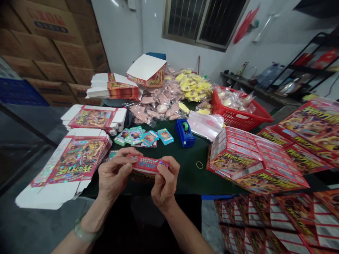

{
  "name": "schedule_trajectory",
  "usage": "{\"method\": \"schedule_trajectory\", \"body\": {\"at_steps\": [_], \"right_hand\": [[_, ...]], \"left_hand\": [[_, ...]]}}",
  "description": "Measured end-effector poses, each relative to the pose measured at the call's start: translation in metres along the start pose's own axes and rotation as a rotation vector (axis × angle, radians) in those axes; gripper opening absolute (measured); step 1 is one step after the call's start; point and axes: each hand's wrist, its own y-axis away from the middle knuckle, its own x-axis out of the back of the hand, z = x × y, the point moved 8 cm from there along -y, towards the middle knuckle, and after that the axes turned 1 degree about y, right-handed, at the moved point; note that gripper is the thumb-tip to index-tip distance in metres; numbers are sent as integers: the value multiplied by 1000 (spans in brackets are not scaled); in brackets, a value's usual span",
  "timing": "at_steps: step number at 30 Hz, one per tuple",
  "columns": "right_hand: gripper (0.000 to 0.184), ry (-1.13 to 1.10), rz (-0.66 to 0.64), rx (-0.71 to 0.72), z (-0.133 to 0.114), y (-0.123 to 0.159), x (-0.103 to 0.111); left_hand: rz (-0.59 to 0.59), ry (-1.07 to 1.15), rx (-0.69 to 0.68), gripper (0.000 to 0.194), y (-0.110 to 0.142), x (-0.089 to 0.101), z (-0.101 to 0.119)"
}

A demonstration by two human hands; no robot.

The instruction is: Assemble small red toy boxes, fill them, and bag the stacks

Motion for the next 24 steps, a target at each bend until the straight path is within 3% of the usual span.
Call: {"method": "schedule_trajectory", "body": {"at_steps": [5,8,10,12,14,15,18,21,24], "right_hand": [[32,-51,0,-7,1,6,-7],[30,-92,-53,-18,1,2,-5],[24,-127,-122,-75,13,-8,-4],[29,-112,-106,-252,48,-23,6],[35,23,-6,-512,100,-40,25],[35,161,9,-644,127,-47,34],[24,316,-64,-777,187,-77,43],[19,362,-222,-907,225,-90,37],[24,352,-361,-1047,240,-85,27]], "left_hand": [[-151,-146,-25,37,-1,-11,2],[-198,-305,-107,33,-6,-14,9],[-141,-391,-202,30,-7,-12,19],[-26,-499,-287,30,-4,-7,29],[59,-566,-348,30,2,-5,35],[70,-582,-366,30,5,-6,36],[34,-591,-395,28,10,-13,32],[25,-613,-395,28,9,-15,26],[21,-617,-399,28,7,-16,24]]}}
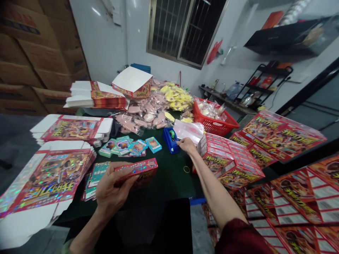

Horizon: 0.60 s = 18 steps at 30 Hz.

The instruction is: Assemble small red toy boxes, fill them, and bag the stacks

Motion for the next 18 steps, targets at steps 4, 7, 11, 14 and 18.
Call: {"method": "schedule_trajectory", "body": {"at_steps": [4,7,11,14,18], "right_hand": [[30,-9,-107,-138,7,1,-13],[31,-75,-99,-219,10,3,-19],[31,-212,-11,-226,11,7,-27],[32,-310,68,-182,16,13,-30],[31,-388,119,-113,31,23,-30]], "left_hand": [[-6,32,5,29,0,0,0],[5,51,3,28,0,1,1],[9,54,3,28,-1,1,0],[14,44,-12,27,-2,2,0],[19,28,-4,28,-1,2,-2]]}}
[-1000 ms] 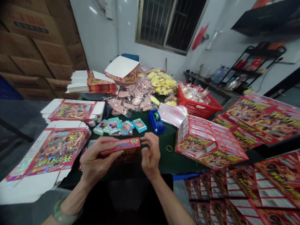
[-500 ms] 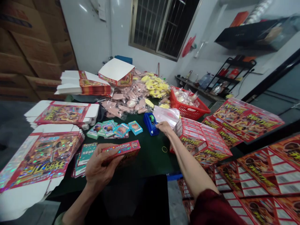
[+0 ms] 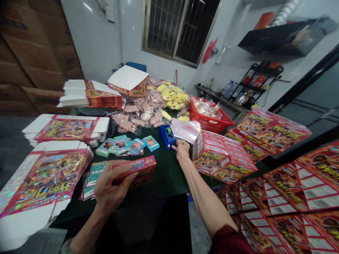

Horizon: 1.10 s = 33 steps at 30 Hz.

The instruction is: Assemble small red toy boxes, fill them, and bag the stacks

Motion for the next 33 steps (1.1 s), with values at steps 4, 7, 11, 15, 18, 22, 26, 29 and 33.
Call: {"method": "schedule_trajectory", "body": {"at_steps": [4,7,11,15,18,22,26,29,33], "right_hand": [[30,24,17,39,19,1,4],[31,89,35,78,26,0,-1],[29,173,84,196,16,13,-8],[15,199,89,325,-8,50,0],[17,168,0,428,-35,99,11],[12,-39,-166,629,-81,185,16],[49,-352,-302,521,-88,227,-4],[59,-508,-339,394,-75,228,-22],[54,-525,-359,315,-65,222,-35]], "left_hand": [[-3,-6,22,27,1,0,-2],[6,-15,25,28,0,0,-1],[34,-27,50,27,1,0,-3],[37,-31,49,28,2,-1,-2],[33,-11,55,28,1,-3,0],[34,-49,66,25,0,-4,2],[67,-118,111,28,3,-1,0],[96,-126,131,34,8,1,-3],[94,-109,105,38,10,-1,-3]]}}
